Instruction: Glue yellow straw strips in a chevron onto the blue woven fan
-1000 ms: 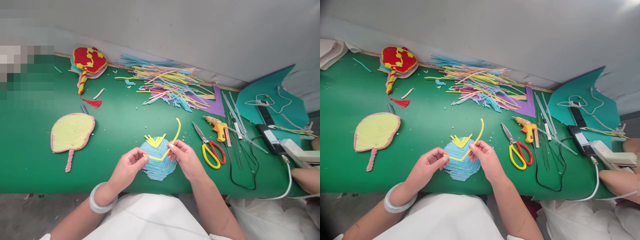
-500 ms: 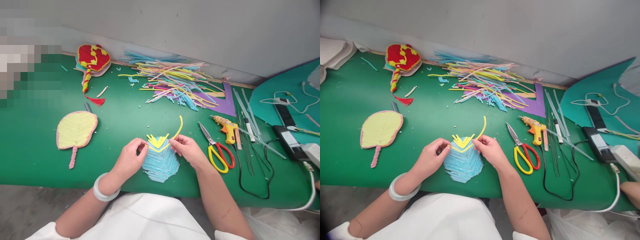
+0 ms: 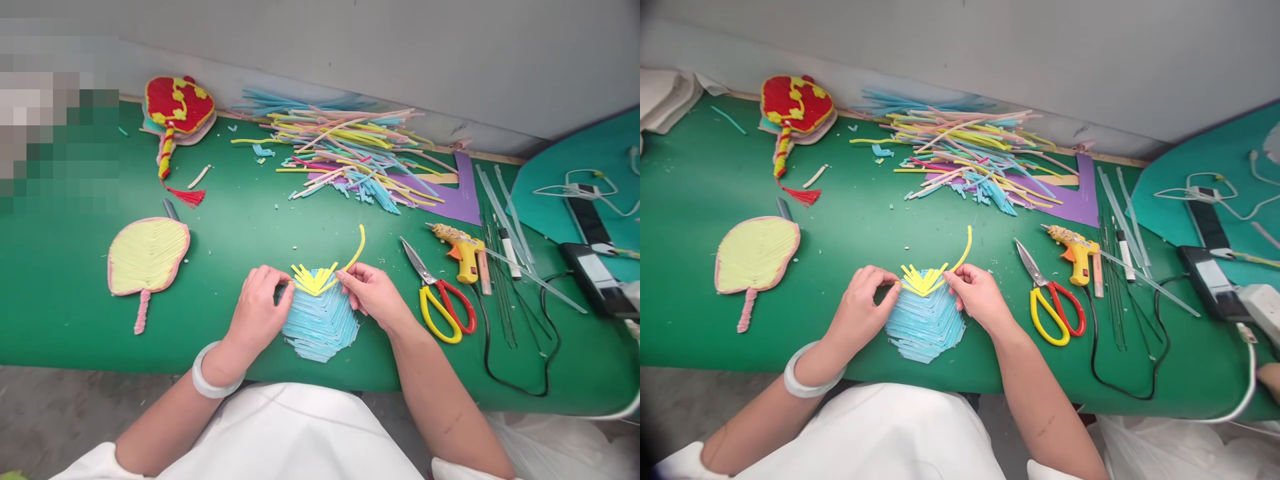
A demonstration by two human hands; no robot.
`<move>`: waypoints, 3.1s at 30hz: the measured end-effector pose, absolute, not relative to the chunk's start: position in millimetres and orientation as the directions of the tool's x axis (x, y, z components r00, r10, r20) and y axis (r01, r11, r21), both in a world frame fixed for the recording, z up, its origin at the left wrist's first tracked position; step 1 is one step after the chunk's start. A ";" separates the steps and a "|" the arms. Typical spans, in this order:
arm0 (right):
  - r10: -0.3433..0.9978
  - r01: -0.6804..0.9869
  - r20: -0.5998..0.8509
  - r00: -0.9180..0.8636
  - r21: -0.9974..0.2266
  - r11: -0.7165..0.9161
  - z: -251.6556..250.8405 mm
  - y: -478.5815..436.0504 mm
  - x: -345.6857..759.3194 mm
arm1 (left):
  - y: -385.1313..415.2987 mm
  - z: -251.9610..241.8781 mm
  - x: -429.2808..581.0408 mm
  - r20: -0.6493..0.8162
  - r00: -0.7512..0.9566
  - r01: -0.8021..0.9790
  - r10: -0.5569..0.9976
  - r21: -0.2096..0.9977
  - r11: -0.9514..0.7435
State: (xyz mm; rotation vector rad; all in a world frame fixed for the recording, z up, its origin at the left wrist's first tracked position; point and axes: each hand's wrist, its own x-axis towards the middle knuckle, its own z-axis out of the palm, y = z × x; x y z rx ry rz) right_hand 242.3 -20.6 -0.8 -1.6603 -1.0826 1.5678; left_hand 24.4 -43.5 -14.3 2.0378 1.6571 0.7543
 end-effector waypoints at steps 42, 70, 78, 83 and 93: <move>0.925 0.225 -0.367 0.097 -0.897 -0.380 -16.4 -17.8 232.6 | -35.9 -18.8 29.7 0.156 0.143 0.850 0.977 0.487 -0.202; 0.943 0.343 -0.304 0.137 -0.879 -0.333 -13.9 -19.1 227.5 | -90.0 -5.2 44.0 0.315 0.432 0.817 0.845 0.259 -0.515; 0.944 0.362 -0.300 0.138 -0.872 -0.330 -10.8 -19.5 227.1 | -96.2 -9.9 46.3 0.206 0.374 0.893 0.904 0.183 -0.411; 0.944 0.356 -0.299 0.143 -0.874 -0.331 -8.6 -19.4 226.3 | -96.8 -10.4 47.7 0.159 0.384 0.890 0.910 0.197 -0.410; 0.943 0.362 -0.303 0.134 -0.871 -0.331 -9.5 -19.3 227.0 | -96.3 -11.7 48.7 0.143 0.402 0.888 0.904 0.178 -0.423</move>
